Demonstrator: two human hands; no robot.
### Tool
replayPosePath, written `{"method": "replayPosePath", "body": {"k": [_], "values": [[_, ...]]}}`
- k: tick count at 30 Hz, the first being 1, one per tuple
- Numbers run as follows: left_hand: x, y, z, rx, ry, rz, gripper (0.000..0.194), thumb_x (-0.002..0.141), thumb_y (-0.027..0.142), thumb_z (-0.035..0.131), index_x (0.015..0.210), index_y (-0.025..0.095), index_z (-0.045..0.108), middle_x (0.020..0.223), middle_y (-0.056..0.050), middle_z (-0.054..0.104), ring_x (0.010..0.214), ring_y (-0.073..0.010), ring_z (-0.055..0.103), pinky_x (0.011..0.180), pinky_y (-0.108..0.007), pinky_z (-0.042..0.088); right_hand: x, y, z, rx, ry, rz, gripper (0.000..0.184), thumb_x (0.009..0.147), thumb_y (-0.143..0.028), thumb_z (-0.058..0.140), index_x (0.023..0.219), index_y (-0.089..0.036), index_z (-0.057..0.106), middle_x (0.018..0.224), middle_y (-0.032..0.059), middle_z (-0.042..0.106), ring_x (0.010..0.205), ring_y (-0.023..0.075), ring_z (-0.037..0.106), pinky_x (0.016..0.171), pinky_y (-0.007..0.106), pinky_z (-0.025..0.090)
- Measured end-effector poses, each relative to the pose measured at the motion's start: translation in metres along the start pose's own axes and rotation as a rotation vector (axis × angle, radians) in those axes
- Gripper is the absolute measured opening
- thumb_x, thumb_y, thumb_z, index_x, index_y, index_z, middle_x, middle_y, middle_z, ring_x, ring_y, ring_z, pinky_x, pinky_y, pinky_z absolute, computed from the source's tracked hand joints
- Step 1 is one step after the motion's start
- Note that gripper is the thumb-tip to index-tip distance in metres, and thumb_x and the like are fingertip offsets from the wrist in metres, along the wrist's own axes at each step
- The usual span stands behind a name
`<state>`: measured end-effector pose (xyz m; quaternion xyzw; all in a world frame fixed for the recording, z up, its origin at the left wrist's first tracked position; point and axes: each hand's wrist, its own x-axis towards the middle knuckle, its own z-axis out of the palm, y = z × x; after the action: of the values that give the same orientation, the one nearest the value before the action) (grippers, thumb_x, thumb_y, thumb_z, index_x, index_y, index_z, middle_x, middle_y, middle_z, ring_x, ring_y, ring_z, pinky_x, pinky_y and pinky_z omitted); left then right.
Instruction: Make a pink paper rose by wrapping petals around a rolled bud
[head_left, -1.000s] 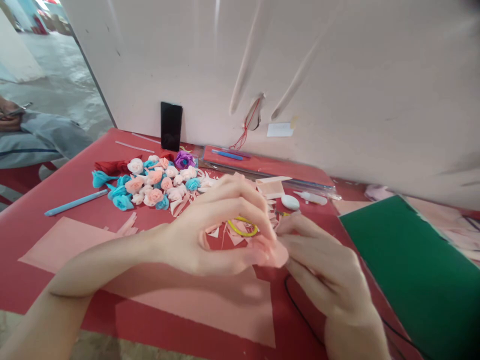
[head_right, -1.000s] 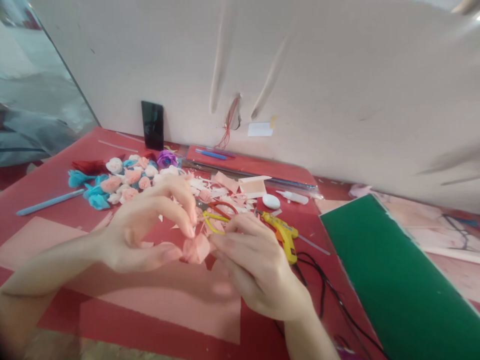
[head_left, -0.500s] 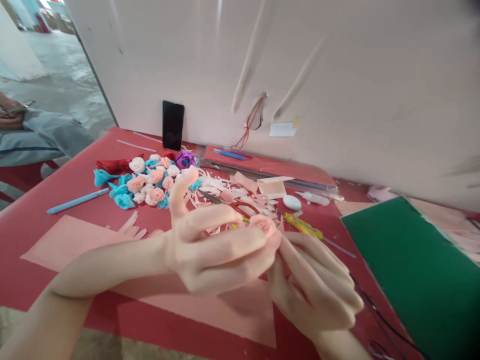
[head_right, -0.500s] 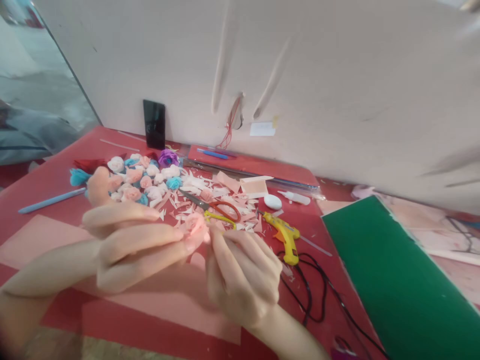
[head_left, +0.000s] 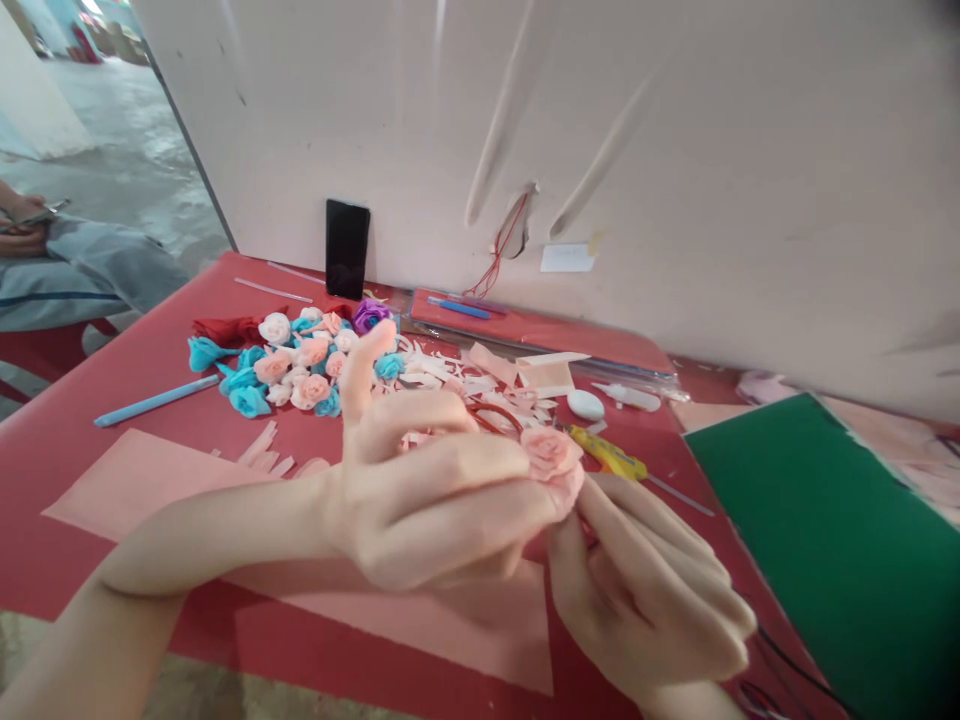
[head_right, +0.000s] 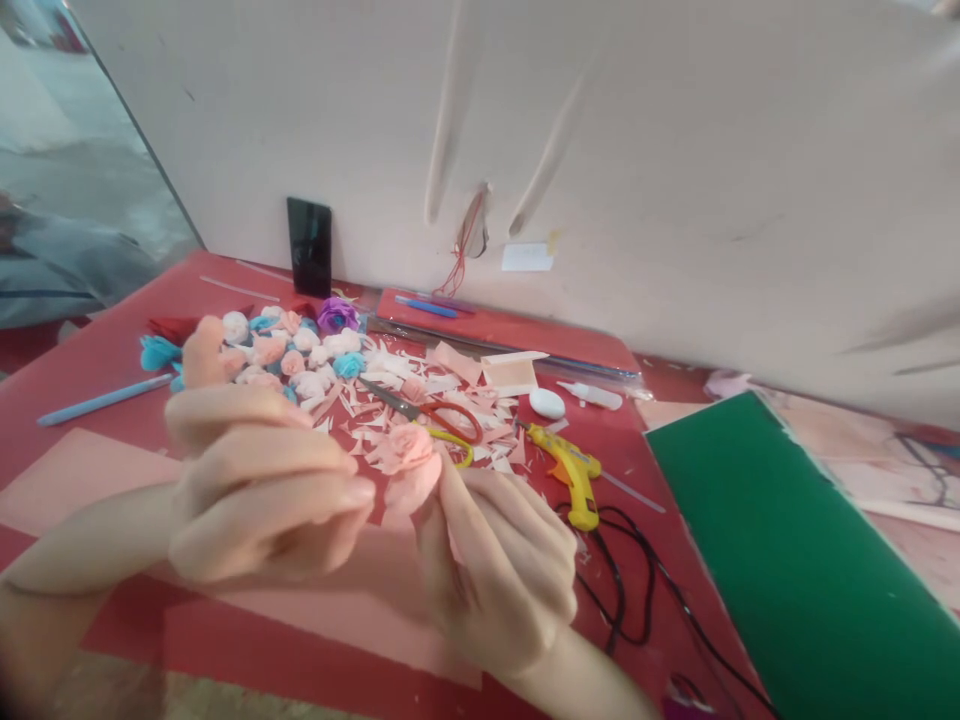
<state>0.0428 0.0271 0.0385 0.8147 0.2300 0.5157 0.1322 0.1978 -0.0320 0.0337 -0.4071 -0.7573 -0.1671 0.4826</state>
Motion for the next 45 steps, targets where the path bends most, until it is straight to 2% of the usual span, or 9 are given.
{"method": "replayPosePath", "body": {"k": [2,4,14,19,25,31,36,40,45], "values": [[0.009,0.008,-0.007,0.125,0.143,0.169,0.015,0.071,0.016,0.059,0.075,0.029,0.054,0.064,0.007,0.06,0.065,-0.014,0.052,0.103,-0.054,0.034,-0.002,0.0,0.0,-0.019,0.018,-0.012,0.037,0.073,0.003,0.058,0.103,-0.018,0.063,0.059,0.0005,0.061,0.057,0.0175,0.06,0.046,0.03,0.047],[0.01,0.01,-0.007,0.174,0.221,0.197,0.014,0.07,0.015,0.057,0.078,0.026,0.053,0.071,0.004,0.062,0.073,-0.0164,0.055,0.103,-0.053,0.034,-0.002,0.0,0.0,-0.015,0.021,-0.036,0.037,0.073,0.004,0.058,0.103,-0.017,0.063,0.06,0.0008,0.062,0.058,0.018,0.06,0.045,0.031,0.046],[0.0,0.007,0.002,0.154,0.198,0.18,0.019,0.066,0.016,0.046,0.081,0.023,0.056,0.078,0.002,0.063,0.082,-0.0145,0.055,0.11,-0.044,0.028,-0.001,-0.002,0.002,-0.03,0.012,-0.106,0.028,0.072,0.004,0.057,0.093,-0.014,0.062,0.058,0.0009,0.064,0.057,0.0174,0.062,0.046,0.03,0.047],[0.001,0.006,0.003,0.138,0.168,0.209,0.023,0.067,0.015,0.046,0.086,0.021,0.056,0.079,0.002,0.065,0.08,-0.0136,0.055,0.106,-0.04,0.036,-0.002,-0.004,0.003,-0.044,0.022,-0.129,0.023,0.072,0.002,0.058,0.09,-0.013,0.06,0.06,0.0021,0.066,0.059,0.0174,0.063,0.049,0.03,0.049],[-0.001,0.006,0.007,0.193,0.254,0.233,0.022,0.069,0.013,0.047,0.086,0.022,0.057,0.076,0.004,0.065,0.08,-0.0129,0.058,0.11,-0.045,0.031,-0.002,-0.002,0.004,-0.082,0.019,-0.157,0.02,0.072,0.003,0.057,0.085,-0.012,0.059,0.058,0.0029,0.066,0.058,0.0166,0.064,0.05,0.03,0.051],[-0.001,0.008,0.005,0.161,0.165,0.212,0.02,0.07,0.01,0.051,0.085,0.021,0.057,0.078,0.001,0.066,0.081,-0.0161,0.059,0.107,-0.051,0.033,-0.004,-0.001,0.005,-0.102,0.006,-0.229,0.014,0.072,0.001,0.058,0.081,-0.009,0.059,0.057,0.0071,0.067,0.059,0.0191,0.064,0.049,0.032,0.051],[0.0,0.009,0.001,0.111,0.179,0.204,0.022,0.071,0.007,0.051,0.087,0.021,0.056,0.076,0.001,0.066,0.081,-0.0168,0.058,0.099,-0.045,0.039,-0.004,-0.003,0.005,-0.1,0.001,-0.265,0.01,0.073,0.0,0.057,0.079,-0.008,0.059,0.054,0.0074,0.065,0.058,0.019,0.062,0.049,0.031,0.05],[0.008,0.009,-0.009,-0.093,0.035,0.16,0.019,0.074,0.009,0.046,0.089,0.016,0.055,0.082,-0.004,0.066,0.078,-0.0156,0.056,0.083,-0.036,0.045,0.002,-0.001,0.0,-0.005,-0.107,-0.185,0.018,0.073,0.001,0.052,0.085,-0.011,0.058,0.058,0.0056,0.065,0.063,0.0182,0.059,0.055,0.032,0.049],[0.018,0.01,-0.022,-0.454,-0.338,-0.223,0.023,0.089,0.015,0.034,0.085,0.014,0.057,0.078,-0.004,0.061,0.079,-0.0126,0.055,0.079,-0.026,0.046,0.012,0.01,-0.009,0.12,-0.336,-0.11,0.021,0.076,0.001,0.045,0.082,-0.017,0.055,0.059,0.0019,0.058,0.07,0.0181,0.054,0.067,0.036,0.044]]}}
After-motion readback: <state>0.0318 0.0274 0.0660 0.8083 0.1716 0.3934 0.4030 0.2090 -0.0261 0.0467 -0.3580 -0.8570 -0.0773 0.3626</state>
